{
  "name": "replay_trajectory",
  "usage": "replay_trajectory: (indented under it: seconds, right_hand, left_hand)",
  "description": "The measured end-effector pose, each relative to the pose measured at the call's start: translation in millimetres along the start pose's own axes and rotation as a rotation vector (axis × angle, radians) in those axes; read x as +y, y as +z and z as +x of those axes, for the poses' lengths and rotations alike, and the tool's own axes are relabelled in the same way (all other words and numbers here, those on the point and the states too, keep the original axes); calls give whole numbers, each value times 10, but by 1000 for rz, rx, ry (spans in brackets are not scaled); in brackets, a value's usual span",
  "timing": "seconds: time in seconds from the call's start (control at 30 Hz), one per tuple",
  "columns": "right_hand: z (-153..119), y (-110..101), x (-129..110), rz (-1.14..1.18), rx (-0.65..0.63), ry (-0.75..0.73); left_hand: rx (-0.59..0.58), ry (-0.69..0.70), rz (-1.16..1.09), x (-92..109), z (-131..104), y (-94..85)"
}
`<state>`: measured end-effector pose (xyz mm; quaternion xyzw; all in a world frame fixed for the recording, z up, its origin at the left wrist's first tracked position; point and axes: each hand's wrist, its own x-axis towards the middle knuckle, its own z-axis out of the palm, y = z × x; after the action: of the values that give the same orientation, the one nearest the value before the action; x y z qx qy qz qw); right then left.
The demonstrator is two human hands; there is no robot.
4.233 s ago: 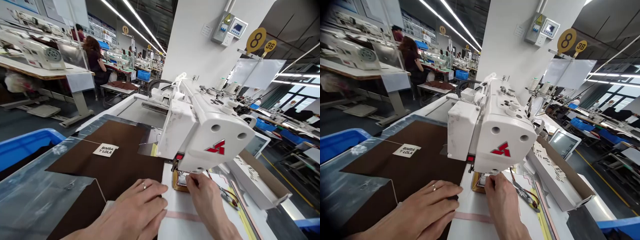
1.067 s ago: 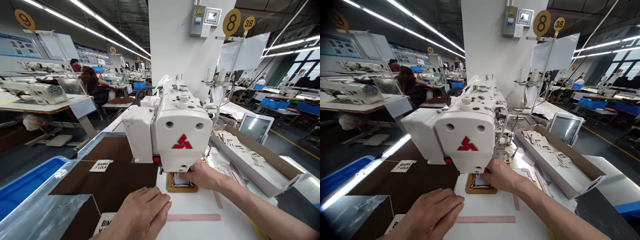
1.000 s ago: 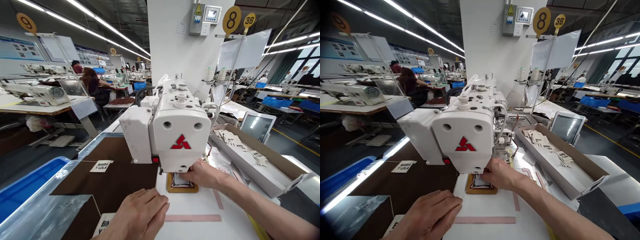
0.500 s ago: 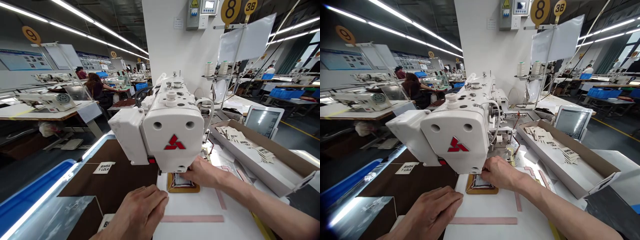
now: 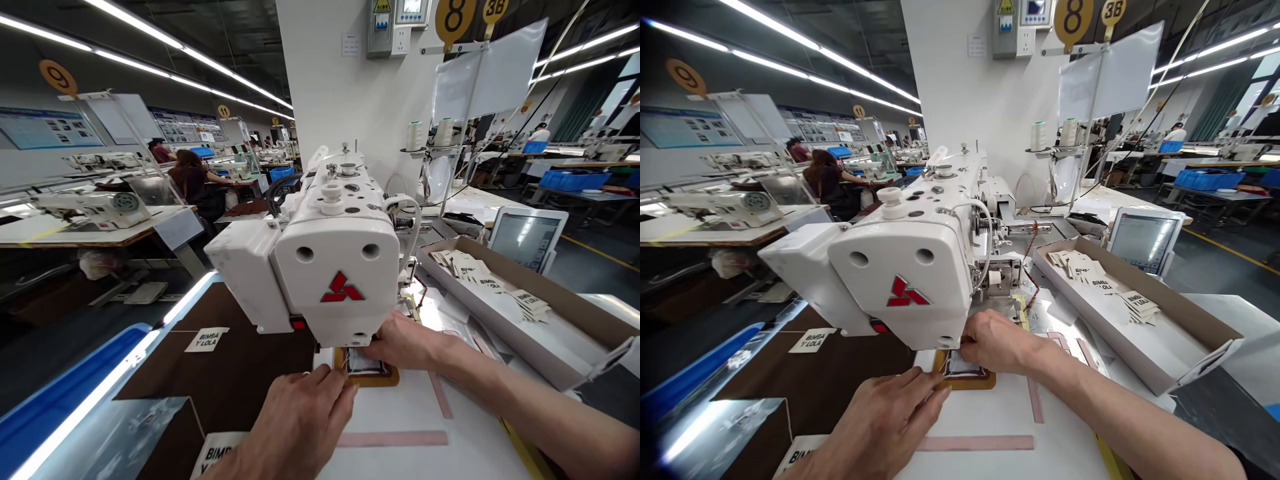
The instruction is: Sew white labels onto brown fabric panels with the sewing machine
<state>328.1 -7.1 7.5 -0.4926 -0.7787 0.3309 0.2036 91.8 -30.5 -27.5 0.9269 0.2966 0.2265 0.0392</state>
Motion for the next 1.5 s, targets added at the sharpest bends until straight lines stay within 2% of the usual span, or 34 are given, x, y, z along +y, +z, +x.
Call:
replay_trajectory:
  seconds: [0.27,0.5,0.63,0.7,0.8,0.87,0.93,1.0,1.1,1.17,1.23,1.33,1.4,1.5]
  right_hand:
    - [-28,-18,-36,2,-11,6]
    - [-37,-13,-29,-2,-6,28]
    - [-167,-23,-41,-7,-11,48]
    - [-299,-47,-97,-12,-25,44]
    - [-527,-104,-233,77,-101,21]
    - [-650,-134,-308,224,-190,32]
    - [-719,-140,-326,330,-244,68]
    - [-729,-122,-287,338,-233,103]
    - [-662,-70,-188,281,-170,127]
    - [-604,-36,-139,233,-123,133]
    - [-580,-12,-104,125,-66,122]
    - [-667,8,-16,-228,105,137]
    - [-814,27,87,-515,223,246]
    - [-1090,83,271,-757,282,427]
  left_hand:
    - [6,18,-47,-46,-27,-51]
    - [38,49,-50,10,41,-69]
    - [91,63,-79,57,71,-64]
    - [83,64,-146,86,76,-48]
    - [6,43,-321,152,100,-62]
    - [-103,-4,-509,207,137,-120]
    - [-260,-100,-691,249,179,-203]
    - [-377,-242,-758,256,207,-278]
    - [-388,-434,-701,189,208,-336]
    - [-367,-478,-653,110,189,-346]
    - [-313,-450,-573,26,164,-343]
    - [-202,-334,-402,-78,134,-322]
    - [-143,-263,-302,-104,125,-308]
    - [-86,-164,-200,-50,118,-324]
